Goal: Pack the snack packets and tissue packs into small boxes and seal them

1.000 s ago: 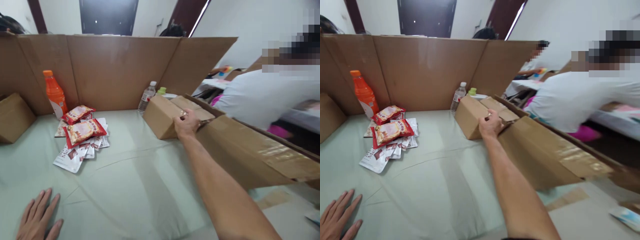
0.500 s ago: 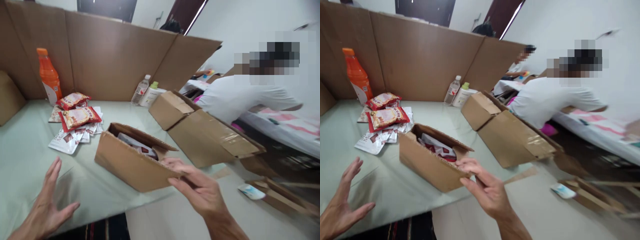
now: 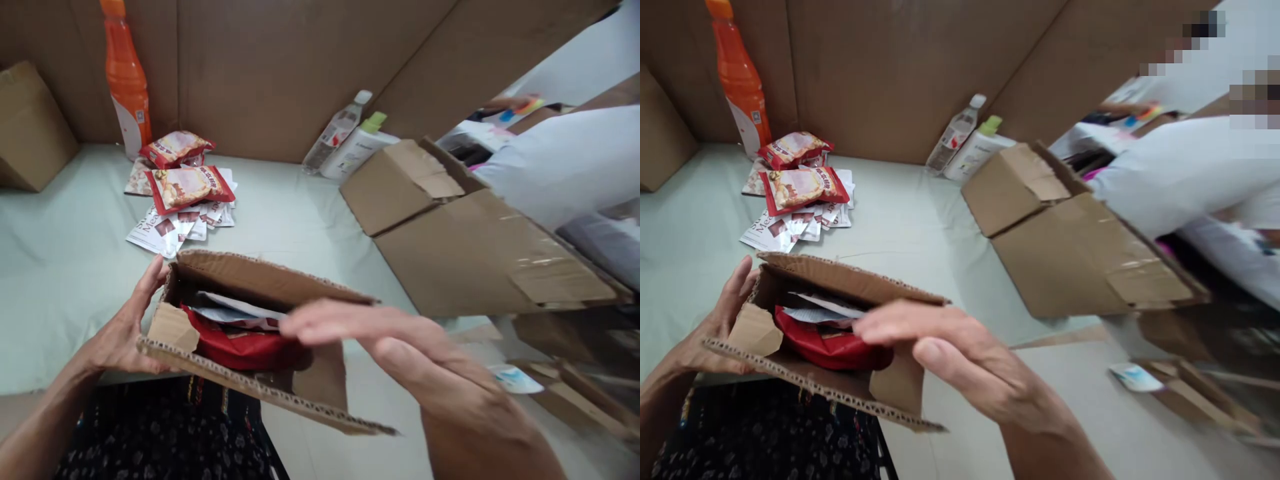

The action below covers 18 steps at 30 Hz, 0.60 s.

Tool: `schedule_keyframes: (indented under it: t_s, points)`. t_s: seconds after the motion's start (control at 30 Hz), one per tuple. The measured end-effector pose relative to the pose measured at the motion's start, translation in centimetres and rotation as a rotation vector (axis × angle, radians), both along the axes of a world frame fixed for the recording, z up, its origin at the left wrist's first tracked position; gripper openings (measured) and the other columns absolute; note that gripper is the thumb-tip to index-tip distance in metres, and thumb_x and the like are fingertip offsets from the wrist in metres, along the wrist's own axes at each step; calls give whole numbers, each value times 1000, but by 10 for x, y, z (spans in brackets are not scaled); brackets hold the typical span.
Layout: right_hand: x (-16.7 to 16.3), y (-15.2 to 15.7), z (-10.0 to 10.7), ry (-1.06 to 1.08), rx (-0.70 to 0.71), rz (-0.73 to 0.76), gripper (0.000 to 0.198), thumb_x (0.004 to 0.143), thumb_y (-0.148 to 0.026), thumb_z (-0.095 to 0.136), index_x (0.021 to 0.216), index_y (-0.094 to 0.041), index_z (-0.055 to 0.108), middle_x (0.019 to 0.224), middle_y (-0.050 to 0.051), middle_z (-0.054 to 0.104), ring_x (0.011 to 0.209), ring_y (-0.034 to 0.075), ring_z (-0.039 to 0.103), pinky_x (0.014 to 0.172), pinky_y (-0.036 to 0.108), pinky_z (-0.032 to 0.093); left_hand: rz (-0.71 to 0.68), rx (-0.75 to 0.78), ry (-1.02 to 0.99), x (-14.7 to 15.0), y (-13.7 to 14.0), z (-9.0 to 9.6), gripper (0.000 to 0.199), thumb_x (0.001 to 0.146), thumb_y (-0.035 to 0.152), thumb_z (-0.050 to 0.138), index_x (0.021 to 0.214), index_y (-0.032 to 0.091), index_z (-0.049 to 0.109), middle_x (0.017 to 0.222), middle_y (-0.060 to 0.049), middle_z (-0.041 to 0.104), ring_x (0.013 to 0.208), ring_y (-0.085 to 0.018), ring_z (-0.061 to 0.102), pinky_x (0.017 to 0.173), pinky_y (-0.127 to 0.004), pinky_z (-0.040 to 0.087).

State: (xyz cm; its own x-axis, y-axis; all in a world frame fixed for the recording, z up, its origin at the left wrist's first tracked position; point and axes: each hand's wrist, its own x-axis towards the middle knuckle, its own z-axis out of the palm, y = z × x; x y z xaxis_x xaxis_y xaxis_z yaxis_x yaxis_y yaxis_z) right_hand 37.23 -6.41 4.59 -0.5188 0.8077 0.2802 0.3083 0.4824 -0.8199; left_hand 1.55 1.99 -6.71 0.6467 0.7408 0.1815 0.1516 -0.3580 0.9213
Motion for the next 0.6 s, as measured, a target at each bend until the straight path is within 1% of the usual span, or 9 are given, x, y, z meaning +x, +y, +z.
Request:
schedule_keyframes:
  t_s: [0.07,0.13,0.2,0.3,0.37,0.4,0.5,0.57,0.6]
  points:
    - [-13,7,5,-254,143,-131,33,108,-32,52,137,-28,67,141,10,70,131,24,66,106,40,57,47,-21,8,-6,-8,-7,130,73,77,82,170,39,4,175,-11,27,159,-50,22,127,-72,21]
    - [-31,16,3,-517,262,-163,36,103,-28,61,138,-21,65,139,15,71,128,27,66,105,44,56,82,-23,4,-10,-15,-14,129,73,75,84,170,40,6,174,-11,30,159,-49,26,128,-69,22]
    - [-50,25,-2,-742,313,-148,34,98,-20,64,131,-16,68,118,15,78,108,28,72,96,44,58,97,-9,7,-11,-21,-19,129,74,70,86,169,42,5,174,-10,30,159,-46,29,129,-67,23]
    - [-70,36,-9,-905,314,-44,16,92,-8,62,97,-17,74,85,8,76,78,22,69,79,36,56,120,23,32,-9,-25,-20,133,73,64,90,169,41,2,176,-12,26,158,-47,30,127,-68,28]
    - [-70,38,-9,-804,300,9,23,94,-7,57,79,-19,70,75,5,73,69,19,65,71,31,54,141,68,57,-10,-25,-17,133,72,63,91,170,39,3,176,-14,25,156,-48,31,125,-67,32]
    - [-66,37,-7,-686,292,-22,26,97,-11,56,77,-20,70,73,4,72,66,18,64,67,30,53,149,98,69,-11,-25,-15,132,73,62,90,170,38,4,176,-13,25,156,-48,33,124,-67,34]
    - [-42,35,6,-178,288,-416,16,98,-23,64,95,-29,79,81,1,76,67,19,68,61,31,56,172,178,124,-23,-26,-8,130,74,62,89,169,41,2,175,-12,28,153,-49,37,118,-69,41]
    - [-26,44,16,110,319,-680,25,99,-28,63,115,-40,77,98,0,80,86,25,75,73,37,62,198,187,170,-35,-28,-5,129,74,61,89,169,42,3,174,-11,31,151,-48,41,117,-69,44]
    - [-19,53,19,233,345,-762,28,99,-29,62,120,-43,76,107,-1,79,100,27,75,83,41,63,221,184,191,-42,-30,-5,126,76,60,88,169,43,5,173,-9,32,150,-48,43,117,-67,45]
